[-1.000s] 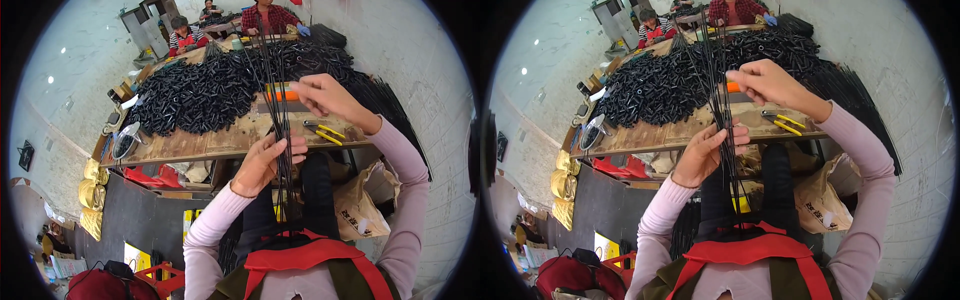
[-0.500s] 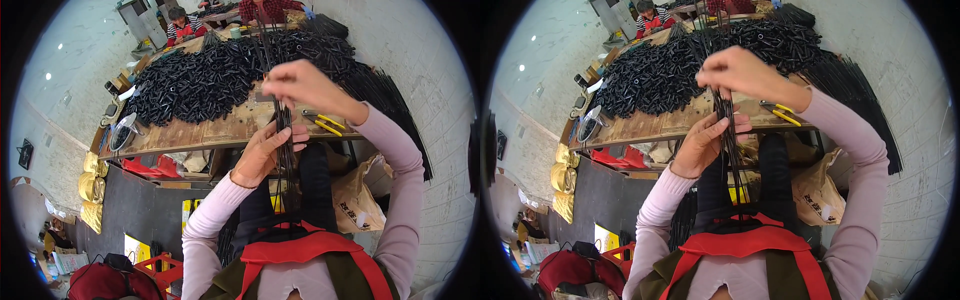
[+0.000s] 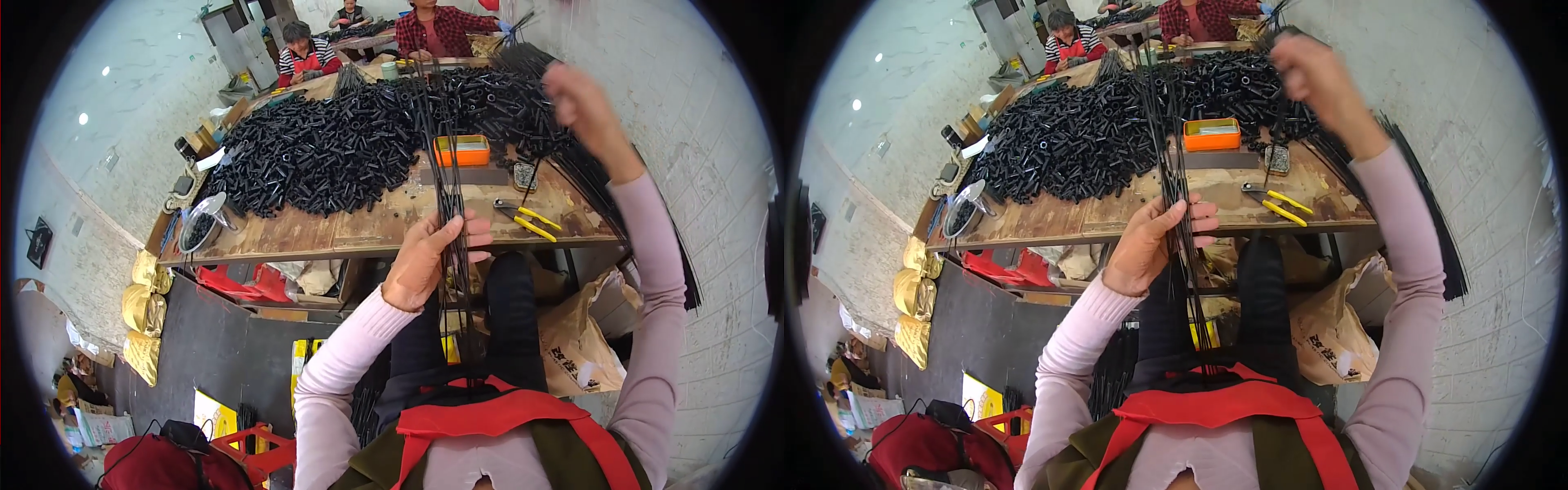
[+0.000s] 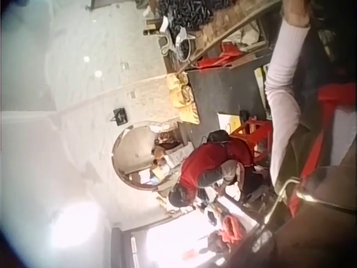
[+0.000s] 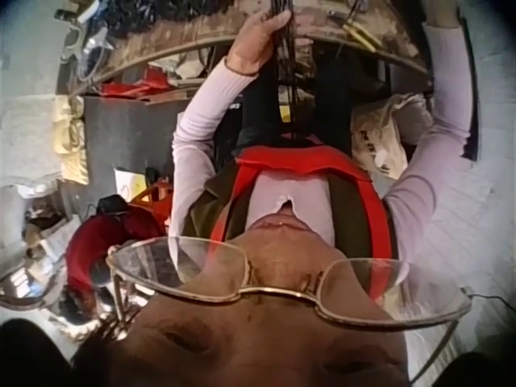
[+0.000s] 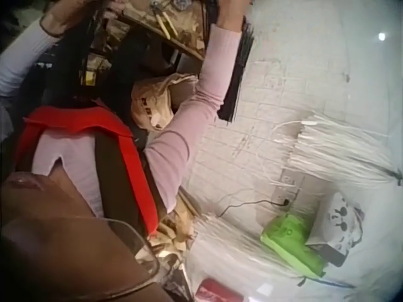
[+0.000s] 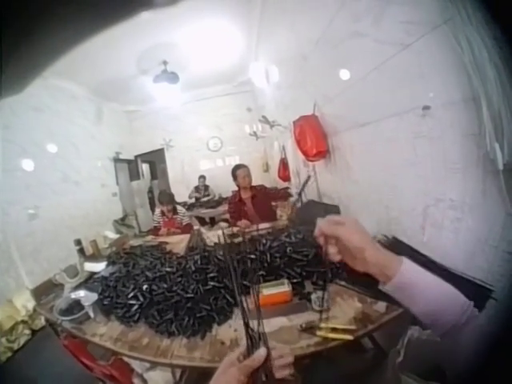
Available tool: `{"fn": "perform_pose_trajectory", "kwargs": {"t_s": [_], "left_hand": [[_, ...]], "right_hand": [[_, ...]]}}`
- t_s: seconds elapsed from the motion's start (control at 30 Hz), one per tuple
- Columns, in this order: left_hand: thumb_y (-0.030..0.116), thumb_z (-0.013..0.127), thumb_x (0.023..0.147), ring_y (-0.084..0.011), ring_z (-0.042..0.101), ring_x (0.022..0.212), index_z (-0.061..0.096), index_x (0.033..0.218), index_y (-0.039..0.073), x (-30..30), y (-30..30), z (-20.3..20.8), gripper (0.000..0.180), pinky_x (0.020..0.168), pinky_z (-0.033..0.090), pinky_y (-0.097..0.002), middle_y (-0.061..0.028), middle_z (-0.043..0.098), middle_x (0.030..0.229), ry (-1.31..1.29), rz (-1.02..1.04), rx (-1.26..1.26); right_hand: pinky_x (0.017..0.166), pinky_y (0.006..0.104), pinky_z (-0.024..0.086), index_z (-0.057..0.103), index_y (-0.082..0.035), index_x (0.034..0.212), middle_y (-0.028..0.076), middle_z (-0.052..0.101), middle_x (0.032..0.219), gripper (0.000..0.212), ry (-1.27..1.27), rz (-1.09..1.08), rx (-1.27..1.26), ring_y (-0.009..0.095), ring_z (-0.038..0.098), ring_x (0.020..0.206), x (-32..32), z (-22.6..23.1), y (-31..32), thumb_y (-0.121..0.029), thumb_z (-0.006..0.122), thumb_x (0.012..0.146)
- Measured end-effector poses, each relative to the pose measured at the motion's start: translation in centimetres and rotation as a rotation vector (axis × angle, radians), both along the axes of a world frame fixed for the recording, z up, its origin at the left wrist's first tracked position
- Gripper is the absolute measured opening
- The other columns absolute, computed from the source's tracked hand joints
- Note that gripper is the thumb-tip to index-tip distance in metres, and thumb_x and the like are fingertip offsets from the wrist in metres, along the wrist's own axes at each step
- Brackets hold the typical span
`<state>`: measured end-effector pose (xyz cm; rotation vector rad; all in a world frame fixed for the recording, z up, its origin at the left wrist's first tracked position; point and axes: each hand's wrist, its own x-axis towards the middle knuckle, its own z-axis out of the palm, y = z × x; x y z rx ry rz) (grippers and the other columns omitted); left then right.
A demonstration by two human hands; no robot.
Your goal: Bundling black plastic rods together using fasteners and trimming the ends with pliers.
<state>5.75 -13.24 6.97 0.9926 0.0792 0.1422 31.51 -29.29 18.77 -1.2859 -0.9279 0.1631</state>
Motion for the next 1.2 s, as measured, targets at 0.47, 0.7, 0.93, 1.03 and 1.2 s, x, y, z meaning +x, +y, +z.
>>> {"fn": "perform_pose_trajectory", "kwargs": {"t_s": [0.47,0.7,0.93,1.03,1.2], "left_hand": [[0.009,0.050,0.100,-0.0098,0.056,0.072,0.047,0.133,-0.001,0.8,-0.6,0.5,0.034,0.063,0.048,-0.0238,-0.0045,0.059,0.092,-0.014,0.083,0.114],[0.002,0.050,0.097,-0.0099,0.056,0.077,0.040,0.137,-0.003,0.6,-1.7,-0.2,0.042,0.066,0.046,-0.0239,-0.0052,0.059,0.098,-0.077,0.082,0.238],[0.041,0.058,0.097,-0.0080,0.054,0.078,0.046,0.135,0.001,-0.2,-0.3,-0.4,0.056,0.068,0.045,-0.0245,-0.0021,0.058,0.094,-0.086,0.007,0.046],[0.045,0.053,0.098,-0.0084,0.055,0.079,0.046,0.135,0.001,-0.6,0.0,-0.4,0.057,0.067,0.047,-0.0244,-0.0023,0.058,0.095,-0.075,-0.004,-0.003],[0.026,0.052,0.101,-0.0139,0.060,0.084,0.045,0.133,-0.002,0.8,0.4,-1.5,0.043,0.075,0.050,-0.0291,-0.0059,0.062,0.102,-0.092,-0.043,0.122]], "right_hand": [[0.044,0.0218,0.030,0.055,-0.006,0.071,-0.005,0.044,0.056,0.040,-0.357,-0.006,-0.405,0.003,0.040,0.049,-10.0,-1.6,5.0,-0.037,0.056,0.098],[0.043,0.0235,0.034,0.062,-0.001,0.072,-0.001,0.051,0.057,0.042,-0.402,-0.030,-0.632,0.005,0.044,0.046,-10.2,-2.7,7.0,-0.036,0.059,0.096],[0.042,0.0228,0.038,0.061,-0.003,0.089,0.002,0.056,0.070,0.026,0.066,0.203,-0.227,0.009,0.052,0.046,-10.7,-1.9,5.5,-0.027,0.057,0.096],[0.036,0.0163,0.024,0.062,-0.008,0.089,-0.003,0.055,0.067,0.022,-0.056,-0.040,0.046,0.002,0.038,0.042,-7.6,3.0,2.4,-0.028,0.056,0.096],[0.036,0.0135,0.024,0.062,-0.006,0.098,-0.004,0.056,0.075,0.021,-0.001,0.094,0.165,-0.002,0.035,0.046,6.1,10.5,-7.2,-0.026,0.056,0.098]]}}
